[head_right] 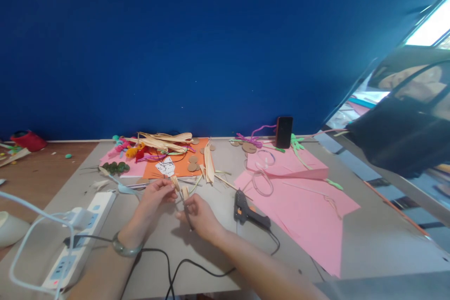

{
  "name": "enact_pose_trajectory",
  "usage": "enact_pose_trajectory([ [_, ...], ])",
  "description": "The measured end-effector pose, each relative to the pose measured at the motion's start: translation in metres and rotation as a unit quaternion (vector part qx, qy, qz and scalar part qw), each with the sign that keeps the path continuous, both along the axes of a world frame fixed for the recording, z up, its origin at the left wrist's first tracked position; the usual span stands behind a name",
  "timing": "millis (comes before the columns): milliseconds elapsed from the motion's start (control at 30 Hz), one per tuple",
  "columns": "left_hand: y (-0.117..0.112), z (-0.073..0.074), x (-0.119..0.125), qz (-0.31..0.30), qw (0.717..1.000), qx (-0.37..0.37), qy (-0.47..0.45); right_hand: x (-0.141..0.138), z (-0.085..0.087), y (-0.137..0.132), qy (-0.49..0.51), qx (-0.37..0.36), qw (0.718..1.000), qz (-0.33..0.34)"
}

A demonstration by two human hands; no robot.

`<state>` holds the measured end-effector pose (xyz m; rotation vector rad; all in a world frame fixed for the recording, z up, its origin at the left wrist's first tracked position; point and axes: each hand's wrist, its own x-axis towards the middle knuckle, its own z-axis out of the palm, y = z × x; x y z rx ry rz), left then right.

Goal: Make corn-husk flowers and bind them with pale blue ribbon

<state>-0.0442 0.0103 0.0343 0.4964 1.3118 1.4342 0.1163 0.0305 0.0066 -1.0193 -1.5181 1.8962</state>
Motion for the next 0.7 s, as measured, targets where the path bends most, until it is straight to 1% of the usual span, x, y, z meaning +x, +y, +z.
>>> enact_pose_trajectory([
  [700,0.0003,-0.0024,-0.0010,0.003,1.000,0.006,0.015,0.0021,-0.0060,0.0024,0.007,0.000,1.000,0.002],
])
